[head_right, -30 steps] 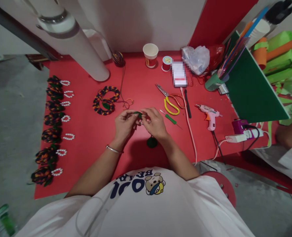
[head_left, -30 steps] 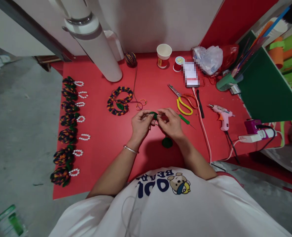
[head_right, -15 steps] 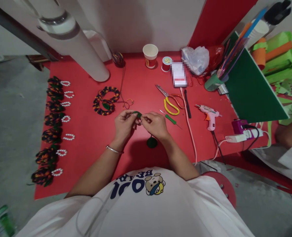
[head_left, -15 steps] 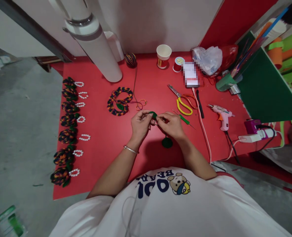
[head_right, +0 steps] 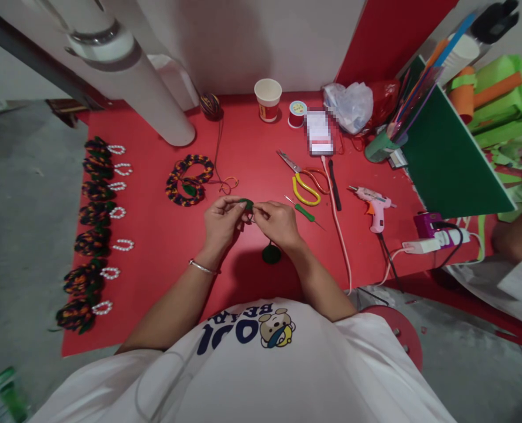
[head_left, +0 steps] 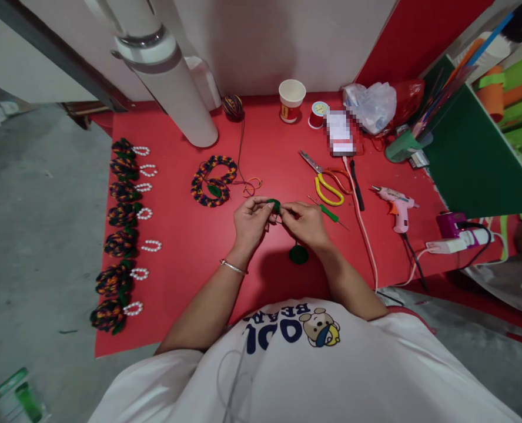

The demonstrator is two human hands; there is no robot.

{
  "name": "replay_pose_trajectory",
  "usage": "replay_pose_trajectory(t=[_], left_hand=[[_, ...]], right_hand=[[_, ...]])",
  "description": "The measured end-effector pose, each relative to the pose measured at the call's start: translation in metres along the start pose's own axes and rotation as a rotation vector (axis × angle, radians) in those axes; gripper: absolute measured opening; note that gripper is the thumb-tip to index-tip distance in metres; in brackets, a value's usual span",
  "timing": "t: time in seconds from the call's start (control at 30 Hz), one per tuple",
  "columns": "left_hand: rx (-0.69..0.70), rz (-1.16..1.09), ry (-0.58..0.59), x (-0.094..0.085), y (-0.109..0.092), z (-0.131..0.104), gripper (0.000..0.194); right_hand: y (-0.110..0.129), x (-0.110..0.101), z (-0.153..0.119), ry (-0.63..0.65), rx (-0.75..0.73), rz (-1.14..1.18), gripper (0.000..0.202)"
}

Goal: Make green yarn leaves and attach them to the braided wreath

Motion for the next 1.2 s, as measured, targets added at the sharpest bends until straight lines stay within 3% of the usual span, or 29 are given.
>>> replay_pose_trajectory(t=[0.17,0.57,0.77,0.87,0.93,1.03,1.1,1.2], left_hand=[[0.006,-0.003,0.001,0.000,0.000,0.001,0.033],[0.005,-0.002,-0.005,0.000,-0.002,0.000,0.032],[-0.006,0.021,0.001,-0.001,-0.001,-0.001,0.032],[-0.003,0.028,-0.004,-0.002,0.000,-0.001,0.033],[-0.001,0.027,-0.006,-0.002,0.000,0.000,0.033],[-0.004,0.031,-0.003,-0.002,0.001,0.000,0.033],[-0.009,0.038,-0.004,-0.002,0.001,-0.001,0.032],[-0.012,0.040,-0.004,-0.002,0.000,-0.001,0.032]], right_hand=[[0.000,-0.001,0.001,-0.015,0.065,0.074,0.018],[0.003,-0.004,0.003,0.059,0.290,0.856,0.014],[-0.002,-0.012,0.004,0.015,0.321,0.995,0.019],[-0.011,-0.016,0.007,-0.064,0.325,0.974,0.021],[-0.021,-0.022,0.009,-0.256,0.317,0.839,0.023],[-0.030,-0.033,0.009,-0.540,0.258,0.452,0.034],[-0.031,-0.035,0.008,-0.561,0.215,0.286,0.041],[-0.026,-0.028,0.005,-0.432,0.245,0.337,0.039]])
Point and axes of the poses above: each hand's wrist, its own z-axis towards the middle knuckle, its own x-axis out of the palm, y = z × x, the point moved 2 cm from there along z, towards the middle knuckle, and after that the axes turned 11 degrees about y, right-handed, at the moved point
